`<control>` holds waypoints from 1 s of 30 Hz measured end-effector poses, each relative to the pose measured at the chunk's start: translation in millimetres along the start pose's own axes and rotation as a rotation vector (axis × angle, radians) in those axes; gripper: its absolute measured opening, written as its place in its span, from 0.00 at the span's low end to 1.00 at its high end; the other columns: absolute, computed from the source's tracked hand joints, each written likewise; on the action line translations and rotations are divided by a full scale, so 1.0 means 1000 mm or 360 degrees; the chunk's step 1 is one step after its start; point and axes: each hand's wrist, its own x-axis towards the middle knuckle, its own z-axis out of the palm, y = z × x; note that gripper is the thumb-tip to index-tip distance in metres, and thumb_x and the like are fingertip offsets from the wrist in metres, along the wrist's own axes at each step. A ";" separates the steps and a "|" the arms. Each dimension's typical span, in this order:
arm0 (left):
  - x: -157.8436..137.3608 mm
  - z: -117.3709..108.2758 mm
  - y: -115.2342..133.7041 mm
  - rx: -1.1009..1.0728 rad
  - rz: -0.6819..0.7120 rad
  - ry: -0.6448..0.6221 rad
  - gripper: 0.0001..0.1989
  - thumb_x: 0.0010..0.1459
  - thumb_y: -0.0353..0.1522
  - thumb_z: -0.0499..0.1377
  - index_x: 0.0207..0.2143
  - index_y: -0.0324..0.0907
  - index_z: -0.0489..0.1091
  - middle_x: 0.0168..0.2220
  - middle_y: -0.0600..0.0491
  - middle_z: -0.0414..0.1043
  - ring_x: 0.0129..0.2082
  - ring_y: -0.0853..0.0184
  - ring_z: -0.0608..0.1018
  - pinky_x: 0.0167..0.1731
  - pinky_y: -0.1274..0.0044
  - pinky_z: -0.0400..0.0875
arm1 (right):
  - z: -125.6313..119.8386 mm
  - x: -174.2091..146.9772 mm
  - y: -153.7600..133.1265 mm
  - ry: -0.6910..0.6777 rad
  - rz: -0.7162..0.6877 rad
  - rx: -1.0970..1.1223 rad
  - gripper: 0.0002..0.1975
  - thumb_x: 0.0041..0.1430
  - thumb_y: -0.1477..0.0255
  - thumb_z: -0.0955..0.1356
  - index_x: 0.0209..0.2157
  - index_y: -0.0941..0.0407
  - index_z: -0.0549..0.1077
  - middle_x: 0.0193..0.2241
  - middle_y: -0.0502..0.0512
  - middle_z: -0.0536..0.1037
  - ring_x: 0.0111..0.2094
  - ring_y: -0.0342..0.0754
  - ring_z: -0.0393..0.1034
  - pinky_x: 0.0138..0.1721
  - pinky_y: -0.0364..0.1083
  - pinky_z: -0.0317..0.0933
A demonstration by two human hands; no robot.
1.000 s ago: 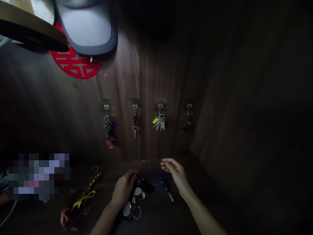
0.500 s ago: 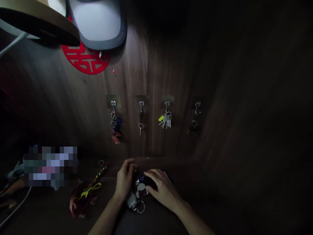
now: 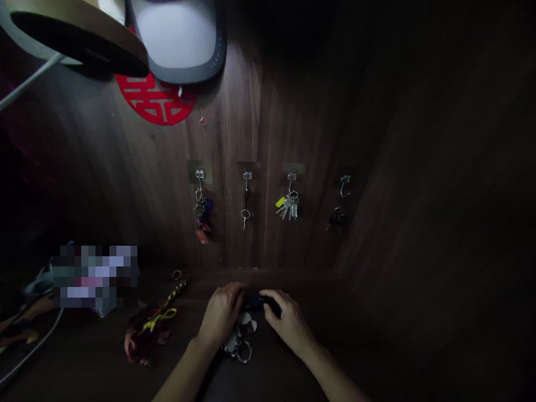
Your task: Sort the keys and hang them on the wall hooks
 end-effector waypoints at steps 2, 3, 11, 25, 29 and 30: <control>-0.001 0.000 0.005 0.0025 0.0025 -0.0020 0.12 0.61 0.32 0.48 0.42 0.46 0.70 0.40 0.52 0.76 0.41 0.64 0.76 0.44 0.73 0.66 | -0.001 0.001 0.002 0.0068 0.0060 0.0152 0.12 0.52 0.75 0.63 0.37 0.51 0.73 0.36 0.52 0.78 0.39 0.50 0.72 0.43 0.49 0.63; -0.002 0.000 0.007 0.0023 0.0038 -0.0028 0.12 0.61 0.33 0.48 0.42 0.46 0.70 0.40 0.52 0.76 0.42 0.63 0.75 0.45 0.72 0.65 | -0.002 0.002 0.002 0.0097 0.0102 0.0226 0.11 0.53 0.74 0.63 0.37 0.51 0.73 0.35 0.52 0.79 0.38 0.50 0.72 0.42 0.48 0.64; -0.003 -0.002 0.018 -0.0066 0.0171 -0.0157 0.17 0.54 0.35 0.58 0.48 0.48 0.65 0.46 0.53 0.73 0.46 0.61 0.73 0.48 0.70 0.64 | -0.006 0.005 -0.001 0.0123 0.0336 0.0852 0.12 0.53 0.63 0.66 0.37 0.53 0.75 0.35 0.53 0.79 0.37 0.50 0.73 0.39 0.47 0.67; -0.005 -0.003 0.028 -0.0447 -0.0038 -0.0152 0.17 0.62 0.36 0.46 0.51 0.45 0.64 0.47 0.50 0.72 0.48 0.63 0.71 0.49 0.72 0.64 | -0.011 0.008 -0.007 0.0119 0.0509 0.1371 0.14 0.53 0.61 0.67 0.40 0.53 0.72 0.26 0.49 0.75 0.26 0.44 0.70 0.31 0.43 0.63; -0.002 -0.007 0.032 -0.0582 -0.0066 -0.0192 0.18 0.63 0.36 0.42 0.47 0.44 0.67 0.41 0.52 0.74 0.41 0.66 0.74 0.43 0.77 0.66 | -0.012 0.008 -0.011 0.0050 0.0540 0.1574 0.12 0.56 0.63 0.66 0.39 0.53 0.72 0.27 0.49 0.76 0.25 0.42 0.69 0.32 0.43 0.62; -0.002 -0.007 0.032 -0.0602 -0.0088 -0.0201 0.19 0.63 0.37 0.41 0.45 0.44 0.68 0.39 0.53 0.75 0.38 0.66 0.74 0.41 0.78 0.66 | -0.013 0.008 -0.012 0.0022 0.0539 0.1621 0.11 0.56 0.63 0.66 0.38 0.54 0.72 0.28 0.50 0.76 0.25 0.42 0.68 0.31 0.43 0.62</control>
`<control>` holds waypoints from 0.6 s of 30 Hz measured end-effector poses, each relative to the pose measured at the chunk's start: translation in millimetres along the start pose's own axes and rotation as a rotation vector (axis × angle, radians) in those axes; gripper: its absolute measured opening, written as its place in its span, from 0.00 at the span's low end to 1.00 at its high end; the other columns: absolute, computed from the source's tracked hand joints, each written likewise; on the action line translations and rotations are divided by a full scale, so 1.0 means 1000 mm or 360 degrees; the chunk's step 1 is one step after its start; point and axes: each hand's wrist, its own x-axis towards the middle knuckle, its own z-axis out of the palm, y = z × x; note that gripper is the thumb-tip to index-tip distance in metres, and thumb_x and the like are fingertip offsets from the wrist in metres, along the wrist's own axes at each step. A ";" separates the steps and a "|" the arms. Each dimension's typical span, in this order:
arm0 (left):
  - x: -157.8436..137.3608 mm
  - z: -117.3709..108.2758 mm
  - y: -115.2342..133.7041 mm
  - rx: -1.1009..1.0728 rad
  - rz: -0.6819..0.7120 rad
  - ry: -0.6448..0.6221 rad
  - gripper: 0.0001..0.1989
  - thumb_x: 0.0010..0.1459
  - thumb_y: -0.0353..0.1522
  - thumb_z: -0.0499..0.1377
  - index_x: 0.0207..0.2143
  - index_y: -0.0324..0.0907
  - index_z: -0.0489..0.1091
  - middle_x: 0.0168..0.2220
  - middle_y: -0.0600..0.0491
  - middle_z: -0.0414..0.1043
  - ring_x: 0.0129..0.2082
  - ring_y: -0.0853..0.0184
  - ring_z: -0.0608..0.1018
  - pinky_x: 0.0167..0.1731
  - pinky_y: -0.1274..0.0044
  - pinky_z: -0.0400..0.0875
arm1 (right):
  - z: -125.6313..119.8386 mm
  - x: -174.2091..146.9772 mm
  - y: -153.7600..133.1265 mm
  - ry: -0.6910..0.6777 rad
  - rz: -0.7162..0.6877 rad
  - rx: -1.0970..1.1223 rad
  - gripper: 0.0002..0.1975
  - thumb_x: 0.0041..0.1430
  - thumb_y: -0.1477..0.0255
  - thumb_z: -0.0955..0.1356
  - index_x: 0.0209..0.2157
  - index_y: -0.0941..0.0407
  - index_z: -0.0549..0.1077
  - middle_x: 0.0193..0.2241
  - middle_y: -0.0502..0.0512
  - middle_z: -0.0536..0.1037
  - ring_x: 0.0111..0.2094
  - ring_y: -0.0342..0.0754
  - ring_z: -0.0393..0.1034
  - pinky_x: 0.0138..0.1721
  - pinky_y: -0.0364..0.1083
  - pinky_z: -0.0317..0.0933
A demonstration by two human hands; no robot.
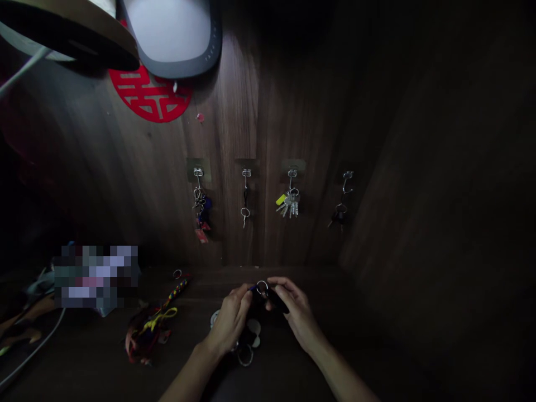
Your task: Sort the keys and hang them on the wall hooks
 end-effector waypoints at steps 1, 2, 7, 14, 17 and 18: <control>0.001 0.000 0.000 -0.0025 -0.0022 -0.0002 0.20 0.63 0.38 0.40 0.44 0.43 0.69 0.37 0.53 0.75 0.36 0.67 0.75 0.39 0.79 0.66 | 0.001 0.000 -0.001 -0.0035 0.0014 0.0033 0.11 0.56 0.63 0.66 0.37 0.54 0.73 0.28 0.50 0.76 0.25 0.42 0.68 0.31 0.43 0.62; 0.001 0.000 0.000 -0.0057 -0.0042 0.0003 0.20 0.63 0.39 0.40 0.43 0.42 0.69 0.35 0.53 0.75 0.35 0.67 0.74 0.37 0.80 0.67 | 0.001 0.000 -0.002 -0.0066 0.0026 0.0053 0.11 0.56 0.63 0.66 0.37 0.54 0.73 0.29 0.50 0.76 0.25 0.42 0.68 0.32 0.43 0.62; 0.004 0.002 0.000 -0.0289 -0.0071 0.0074 0.22 0.62 0.42 0.42 0.38 0.40 0.70 0.33 0.53 0.74 0.34 0.67 0.74 0.36 0.80 0.66 | 0.000 -0.001 0.000 -0.0113 0.0050 0.0017 0.12 0.55 0.63 0.66 0.37 0.55 0.73 0.30 0.51 0.75 0.25 0.42 0.67 0.32 0.44 0.62; 0.007 0.000 -0.003 -0.0620 -0.0122 0.0023 0.24 0.61 0.45 0.44 0.32 0.38 0.72 0.29 0.52 0.74 0.30 0.67 0.74 0.34 0.79 0.67 | -0.003 0.000 0.000 -0.0068 -0.0054 -0.0352 0.14 0.56 0.61 0.64 0.39 0.54 0.73 0.35 0.53 0.76 0.37 0.49 0.70 0.39 0.46 0.63; 0.007 0.003 -0.008 -0.0762 -0.0182 0.0041 0.23 0.60 0.46 0.46 0.33 0.37 0.71 0.26 0.52 0.74 0.29 0.67 0.74 0.33 0.78 0.67 | -0.004 -0.001 -0.001 -0.0012 -0.0293 -0.0654 0.12 0.56 0.63 0.65 0.40 0.53 0.72 0.40 0.54 0.74 0.44 0.51 0.68 0.45 0.47 0.62; 0.008 0.004 -0.009 -0.0811 -0.0215 0.0045 0.23 0.59 0.46 0.47 0.33 0.37 0.71 0.26 0.52 0.74 0.28 0.67 0.74 0.33 0.78 0.67 | -0.005 -0.001 0.001 0.0011 -0.0420 -0.0777 0.12 0.56 0.65 0.65 0.41 0.52 0.71 0.41 0.54 0.73 0.45 0.51 0.67 0.45 0.48 0.62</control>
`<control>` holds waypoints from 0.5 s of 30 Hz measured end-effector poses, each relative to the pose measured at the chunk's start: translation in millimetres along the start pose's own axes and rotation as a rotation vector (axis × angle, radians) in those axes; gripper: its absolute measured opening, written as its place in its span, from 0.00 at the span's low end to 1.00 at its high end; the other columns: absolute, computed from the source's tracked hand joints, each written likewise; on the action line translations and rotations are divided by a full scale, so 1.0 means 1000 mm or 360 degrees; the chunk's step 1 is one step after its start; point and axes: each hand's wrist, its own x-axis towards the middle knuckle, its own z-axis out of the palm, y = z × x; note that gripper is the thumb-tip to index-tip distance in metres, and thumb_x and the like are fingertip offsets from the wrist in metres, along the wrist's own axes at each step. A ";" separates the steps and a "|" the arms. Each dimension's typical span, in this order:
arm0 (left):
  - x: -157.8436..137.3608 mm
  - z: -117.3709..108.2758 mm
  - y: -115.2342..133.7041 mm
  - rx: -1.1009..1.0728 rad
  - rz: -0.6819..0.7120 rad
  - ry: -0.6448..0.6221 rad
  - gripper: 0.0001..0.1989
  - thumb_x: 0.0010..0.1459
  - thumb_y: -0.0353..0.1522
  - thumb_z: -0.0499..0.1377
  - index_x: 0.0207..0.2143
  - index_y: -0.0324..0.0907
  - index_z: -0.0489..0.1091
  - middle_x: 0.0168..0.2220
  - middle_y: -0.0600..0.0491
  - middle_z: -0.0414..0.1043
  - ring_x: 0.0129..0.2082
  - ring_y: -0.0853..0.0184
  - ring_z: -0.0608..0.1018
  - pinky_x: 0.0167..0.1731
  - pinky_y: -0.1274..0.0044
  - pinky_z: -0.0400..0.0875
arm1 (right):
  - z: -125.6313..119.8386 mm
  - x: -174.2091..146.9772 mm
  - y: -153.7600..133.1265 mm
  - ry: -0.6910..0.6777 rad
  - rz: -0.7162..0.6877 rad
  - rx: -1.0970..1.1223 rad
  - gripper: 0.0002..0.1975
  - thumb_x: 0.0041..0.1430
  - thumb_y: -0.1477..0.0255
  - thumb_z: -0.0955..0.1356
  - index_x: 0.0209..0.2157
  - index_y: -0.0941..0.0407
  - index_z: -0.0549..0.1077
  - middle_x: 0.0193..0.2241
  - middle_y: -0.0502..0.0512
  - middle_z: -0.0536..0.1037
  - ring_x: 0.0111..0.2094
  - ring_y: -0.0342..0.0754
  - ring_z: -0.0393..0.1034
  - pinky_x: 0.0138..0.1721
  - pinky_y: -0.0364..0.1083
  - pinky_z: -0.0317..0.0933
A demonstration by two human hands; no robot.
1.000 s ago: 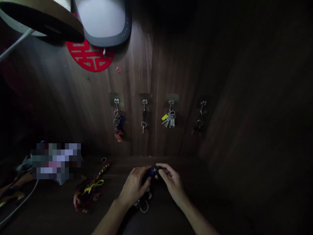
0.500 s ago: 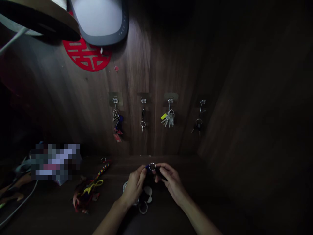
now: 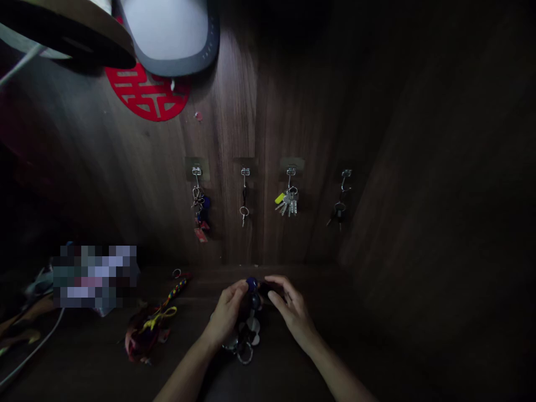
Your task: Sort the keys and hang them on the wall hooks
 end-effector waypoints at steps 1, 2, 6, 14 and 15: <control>0.000 0.001 -0.001 -0.0045 -0.0032 0.0002 0.23 0.58 0.47 0.48 0.34 0.36 0.71 0.25 0.52 0.74 0.28 0.67 0.74 0.32 0.79 0.67 | 0.000 -0.001 0.002 0.0037 -0.0128 -0.0131 0.11 0.56 0.67 0.65 0.42 0.52 0.71 0.42 0.55 0.73 0.46 0.51 0.66 0.46 0.49 0.61; 0.000 0.001 -0.003 -0.0085 -0.0061 0.0003 0.23 0.57 0.47 0.49 0.35 0.36 0.70 0.25 0.52 0.74 0.27 0.67 0.74 0.31 0.79 0.67 | 0.000 -0.001 0.004 0.0070 -0.0253 -0.0261 0.11 0.56 0.69 0.65 0.42 0.51 0.71 0.42 0.55 0.72 0.46 0.51 0.66 0.47 0.50 0.61; 0.001 0.005 -0.005 -0.0274 -0.0146 -0.0053 0.23 0.55 0.48 0.52 0.33 0.36 0.69 0.24 0.52 0.73 0.25 0.68 0.74 0.28 0.80 0.66 | 0.003 -0.002 0.014 0.0123 -0.0550 -0.0612 0.11 0.54 0.76 0.65 0.39 0.50 0.72 0.39 0.54 0.72 0.43 0.51 0.66 0.45 0.51 0.62; 0.001 0.008 -0.006 -0.0267 -0.0159 -0.0142 0.21 0.57 0.46 0.51 0.35 0.36 0.68 0.21 0.55 0.70 0.22 0.70 0.71 0.25 0.80 0.64 | 0.002 -0.001 0.008 0.0097 -0.0601 -0.0680 0.10 0.57 0.76 0.62 0.40 0.51 0.70 0.36 0.54 0.73 0.40 0.49 0.67 0.41 0.49 0.63; 0.000 0.008 -0.005 -0.0223 -0.0143 -0.0147 0.21 0.57 0.46 0.51 0.36 0.36 0.68 0.21 0.55 0.70 0.23 0.70 0.71 0.26 0.80 0.64 | 0.001 -0.002 0.007 0.0088 -0.0599 -0.0676 0.10 0.58 0.76 0.62 0.39 0.51 0.70 0.35 0.54 0.73 0.40 0.49 0.67 0.41 0.49 0.63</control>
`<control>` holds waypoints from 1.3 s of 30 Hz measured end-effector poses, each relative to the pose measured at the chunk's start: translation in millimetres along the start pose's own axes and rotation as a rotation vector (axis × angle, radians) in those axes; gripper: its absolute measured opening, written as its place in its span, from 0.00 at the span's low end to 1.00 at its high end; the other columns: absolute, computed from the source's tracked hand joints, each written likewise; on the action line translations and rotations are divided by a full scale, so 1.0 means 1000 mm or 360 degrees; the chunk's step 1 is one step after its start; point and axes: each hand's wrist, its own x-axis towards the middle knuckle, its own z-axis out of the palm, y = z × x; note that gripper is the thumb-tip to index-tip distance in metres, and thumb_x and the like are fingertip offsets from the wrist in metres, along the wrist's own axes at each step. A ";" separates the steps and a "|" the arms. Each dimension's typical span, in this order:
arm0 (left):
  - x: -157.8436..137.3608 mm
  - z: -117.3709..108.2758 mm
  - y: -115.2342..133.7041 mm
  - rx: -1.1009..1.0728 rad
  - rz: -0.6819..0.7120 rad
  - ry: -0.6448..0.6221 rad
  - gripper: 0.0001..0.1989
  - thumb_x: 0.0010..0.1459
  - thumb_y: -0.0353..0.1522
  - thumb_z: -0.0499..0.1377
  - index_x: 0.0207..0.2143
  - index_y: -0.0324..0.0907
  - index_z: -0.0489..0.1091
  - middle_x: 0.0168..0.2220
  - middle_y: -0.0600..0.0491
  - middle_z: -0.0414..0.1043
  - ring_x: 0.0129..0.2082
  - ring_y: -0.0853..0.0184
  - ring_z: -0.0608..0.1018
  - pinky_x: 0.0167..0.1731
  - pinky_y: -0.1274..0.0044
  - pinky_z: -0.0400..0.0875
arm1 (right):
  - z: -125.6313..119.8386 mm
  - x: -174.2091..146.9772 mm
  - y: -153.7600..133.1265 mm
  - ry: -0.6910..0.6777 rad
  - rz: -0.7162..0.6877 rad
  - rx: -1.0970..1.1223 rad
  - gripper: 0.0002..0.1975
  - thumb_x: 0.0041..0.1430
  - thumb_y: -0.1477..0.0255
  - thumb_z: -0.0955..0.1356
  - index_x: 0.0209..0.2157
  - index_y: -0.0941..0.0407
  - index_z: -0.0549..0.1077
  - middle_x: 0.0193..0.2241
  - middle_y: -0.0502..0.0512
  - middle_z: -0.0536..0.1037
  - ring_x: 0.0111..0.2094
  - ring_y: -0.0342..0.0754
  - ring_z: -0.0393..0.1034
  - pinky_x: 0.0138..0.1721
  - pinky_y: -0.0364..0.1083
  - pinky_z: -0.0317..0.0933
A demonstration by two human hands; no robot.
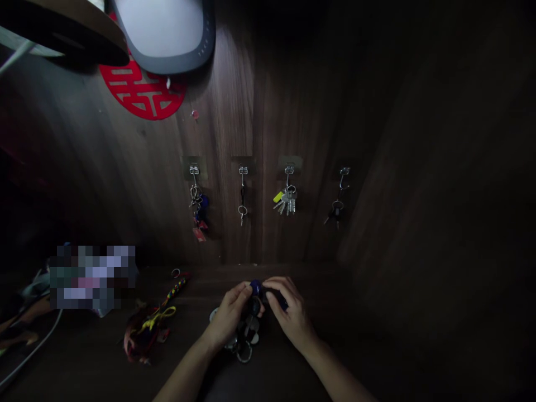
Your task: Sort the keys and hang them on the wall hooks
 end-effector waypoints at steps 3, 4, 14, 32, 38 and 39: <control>-0.001 0.001 0.002 0.0109 0.0072 0.0033 0.19 0.58 0.45 0.51 0.37 0.37 0.67 0.25 0.54 0.71 0.26 0.69 0.72 0.30 0.79 0.66 | -0.001 0.000 -0.002 -0.0016 -0.0003 -0.0002 0.08 0.59 0.75 0.62 0.38 0.52 0.70 0.34 0.53 0.73 0.38 0.48 0.67 0.41 0.48 0.62; -0.001 0.001 0.002 0.0157 0.0108 0.0054 0.18 0.58 0.44 0.51 0.37 0.38 0.67 0.28 0.54 0.72 0.29 0.69 0.73 0.33 0.79 0.67 | -0.001 0.000 -0.002 -0.0014 0.0003 -0.0003 0.07 0.59 0.75 0.62 0.37 0.52 0.70 0.33 0.53 0.73 0.38 0.48 0.67 0.41 0.48 0.62; -0.011 0.009 0.007 0.0723 0.0287 0.0029 0.13 0.61 0.36 0.49 0.47 0.44 0.63 0.42 0.53 0.73 0.43 0.67 0.74 0.44 0.79 0.66 | 0.002 -0.001 -0.001 0.0075 0.0092 -0.0120 0.03 0.53 0.74 0.66 0.30 0.53 0.66 0.31 0.51 0.72 0.37 0.49 0.67 0.39 0.48 0.61; -0.003 0.002 0.003 0.0631 0.0102 0.0432 0.17 0.54 0.45 0.53 0.22 0.41 0.63 0.17 0.59 0.65 0.19 0.72 0.69 0.20 0.83 0.61 | -0.008 0.007 -0.005 0.0230 0.0276 0.0205 0.05 0.55 0.75 0.63 0.27 0.54 0.67 0.27 0.50 0.69 0.28 0.44 0.64 0.30 0.42 0.60; -0.003 -0.001 0.003 0.0713 0.0070 0.0427 0.23 0.57 0.48 0.47 0.19 0.42 0.62 0.16 0.56 0.66 0.18 0.70 0.69 0.22 0.81 0.62 | -0.016 0.011 -0.004 0.0277 0.0433 0.0384 0.06 0.56 0.69 0.64 0.27 0.55 0.68 0.25 0.50 0.69 0.27 0.44 0.64 0.28 0.41 0.61; -0.003 -0.003 0.003 0.0738 0.0077 0.0431 0.24 0.58 0.48 0.46 0.20 0.41 0.63 0.16 0.56 0.66 0.19 0.69 0.70 0.22 0.81 0.62 | -0.018 0.012 -0.003 0.0300 0.0452 0.0397 0.07 0.56 0.68 0.64 0.27 0.56 0.68 0.25 0.51 0.69 0.27 0.44 0.64 0.29 0.41 0.61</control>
